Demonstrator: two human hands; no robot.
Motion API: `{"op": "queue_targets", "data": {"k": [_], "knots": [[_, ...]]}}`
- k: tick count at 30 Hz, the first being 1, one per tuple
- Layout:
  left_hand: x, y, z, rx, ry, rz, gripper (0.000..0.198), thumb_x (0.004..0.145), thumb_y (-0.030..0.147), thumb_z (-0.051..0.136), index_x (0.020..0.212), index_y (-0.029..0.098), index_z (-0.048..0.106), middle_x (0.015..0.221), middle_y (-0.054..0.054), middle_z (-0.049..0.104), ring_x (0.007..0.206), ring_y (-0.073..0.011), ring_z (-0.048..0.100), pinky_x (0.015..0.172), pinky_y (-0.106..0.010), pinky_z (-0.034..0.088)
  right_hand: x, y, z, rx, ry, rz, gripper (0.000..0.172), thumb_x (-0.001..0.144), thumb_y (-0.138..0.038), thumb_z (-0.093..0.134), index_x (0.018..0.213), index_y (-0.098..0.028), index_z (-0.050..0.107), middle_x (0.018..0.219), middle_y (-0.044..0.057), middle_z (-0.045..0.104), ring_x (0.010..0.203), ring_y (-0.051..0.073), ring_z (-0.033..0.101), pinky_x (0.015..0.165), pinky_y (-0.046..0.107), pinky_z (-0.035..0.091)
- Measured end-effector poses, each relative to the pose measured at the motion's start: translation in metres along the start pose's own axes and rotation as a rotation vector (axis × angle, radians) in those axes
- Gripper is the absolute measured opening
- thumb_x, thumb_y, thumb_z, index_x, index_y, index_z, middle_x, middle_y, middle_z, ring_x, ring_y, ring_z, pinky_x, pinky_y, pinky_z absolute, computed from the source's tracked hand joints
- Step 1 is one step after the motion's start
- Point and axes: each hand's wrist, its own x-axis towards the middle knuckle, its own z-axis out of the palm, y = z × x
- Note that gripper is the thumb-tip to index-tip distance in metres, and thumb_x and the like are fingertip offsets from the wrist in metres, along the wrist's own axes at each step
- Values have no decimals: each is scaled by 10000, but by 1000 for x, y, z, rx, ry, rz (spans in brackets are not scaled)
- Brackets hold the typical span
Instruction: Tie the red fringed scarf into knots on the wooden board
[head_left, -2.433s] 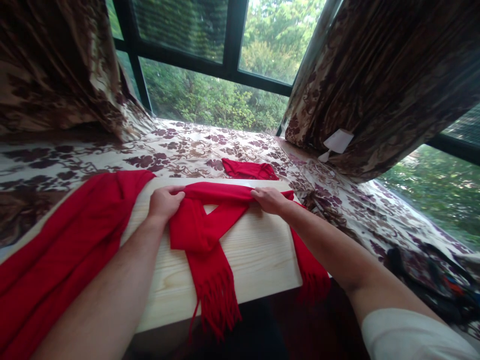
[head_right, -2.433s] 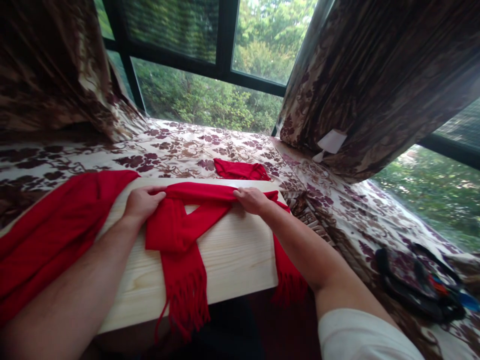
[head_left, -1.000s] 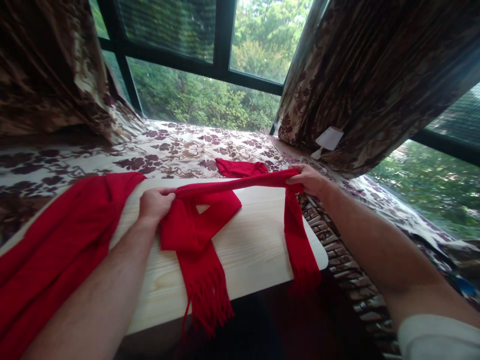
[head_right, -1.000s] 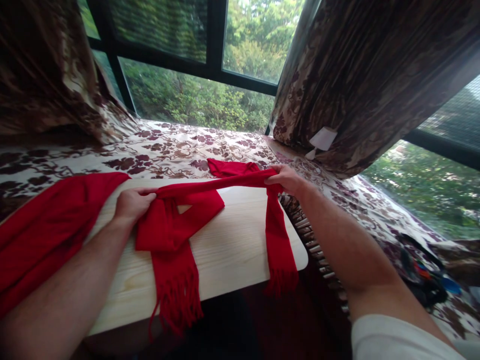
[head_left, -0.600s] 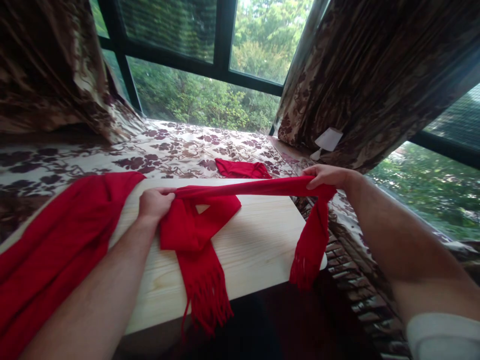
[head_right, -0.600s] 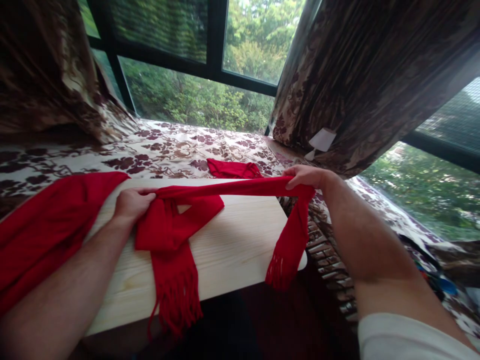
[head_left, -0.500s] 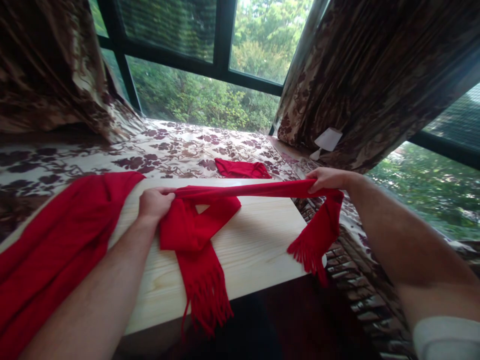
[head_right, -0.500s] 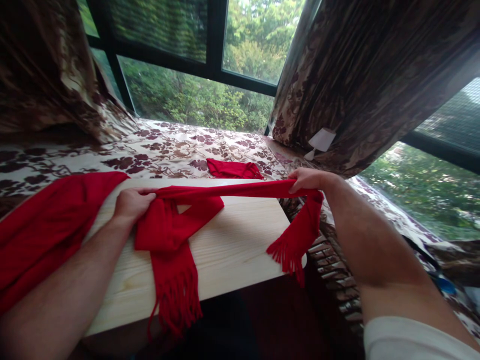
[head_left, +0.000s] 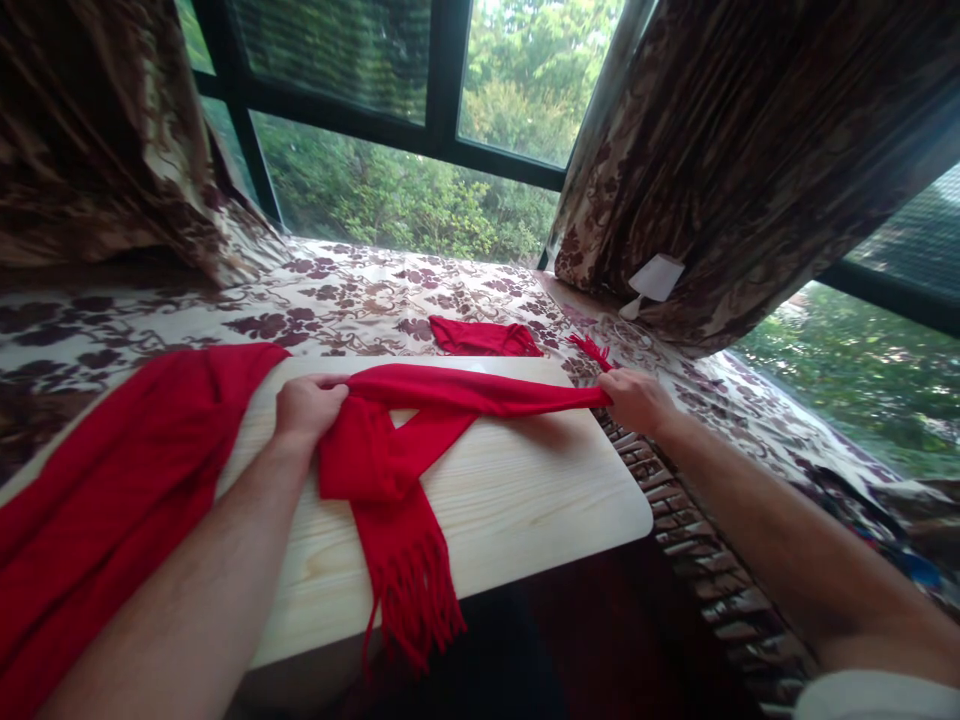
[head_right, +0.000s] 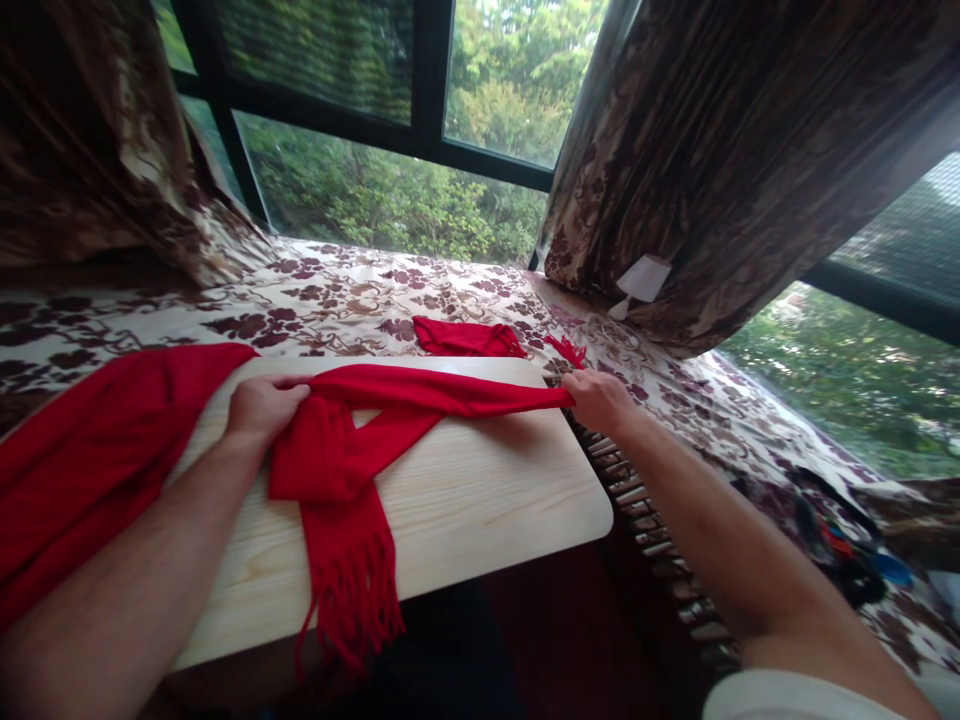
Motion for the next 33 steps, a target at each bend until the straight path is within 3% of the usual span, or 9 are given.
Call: {"op": "queue_targets", "data": {"k": [3,7,12,16,18,21,23,27,33], "knots": [[1,-2,1,-1,2,10,392,710,332,645,1042,198,807,937,-71,789,883,-267,726,878,-321,547,-16,-6,13,60,-139,5,142,910,-221,495,947,-180,626,937,92,678,790,214,618,626,312,316],[-1,0,1,14,16,27,374,716,323,637,1029,211,807,921,-59,788,911,-259,718,887,-310,538,-24,-17,20,95,-200,-13,112,902,-239,532,939,-184,621,952,94,682,828,221,646,632,305,333],[-3,1,0,11,43,33,367,724,337,633,1021,204,803,937,-60,786,921,-257,710,888,-306,534,-14,-29,18,149,-39,433,170,936,-288,477,959,-203,622,953,100,703,760,228,647,591,311,316],[-7,1,-3,-7,57,23,344,748,345,617,1000,194,796,956,-64,782,960,-262,704,931,-325,529,-7,-32,15,204,3,515,170,914,-313,504,955,-213,635,900,98,718,761,245,650,602,311,327],[-13,7,-6,-16,101,103,333,776,324,589,1004,183,786,1060,-75,770,1045,-265,688,1008,-342,503,-8,-32,13,227,-5,515,189,918,-323,500,986,-211,636,878,103,722,748,250,653,610,311,332],[-31,28,-7,-33,148,430,358,803,278,570,1092,181,757,1304,-76,682,1262,-262,586,1153,-350,390,-9,-34,10,272,9,557,227,919,-334,505,1056,-199,624,872,111,727,749,259,659,626,308,350],[-47,48,-3,-32,47,634,417,821,286,574,1200,188,718,1371,-72,640,1326,-259,535,1182,-363,360,-8,-35,8,317,55,563,249,919,-326,501,1091,-188,618,904,122,732,787,265,665,650,305,372],[-77,85,22,115,-320,881,532,895,398,519,1351,147,627,1460,-111,566,1401,-265,455,1217,-402,288,-1,-38,2,479,206,488,258,912,-313,486,1082,-172,620,949,134,734,861,270,665,712,307,422],[-87,102,59,322,-453,825,495,943,443,445,1362,259,634,1465,-67,570,1274,-317,526,1093,-484,387,9,-56,-20,706,376,357,177,874,-293,509,954,-198,635,864,70,716,796,218,639,719,284,455]]}}
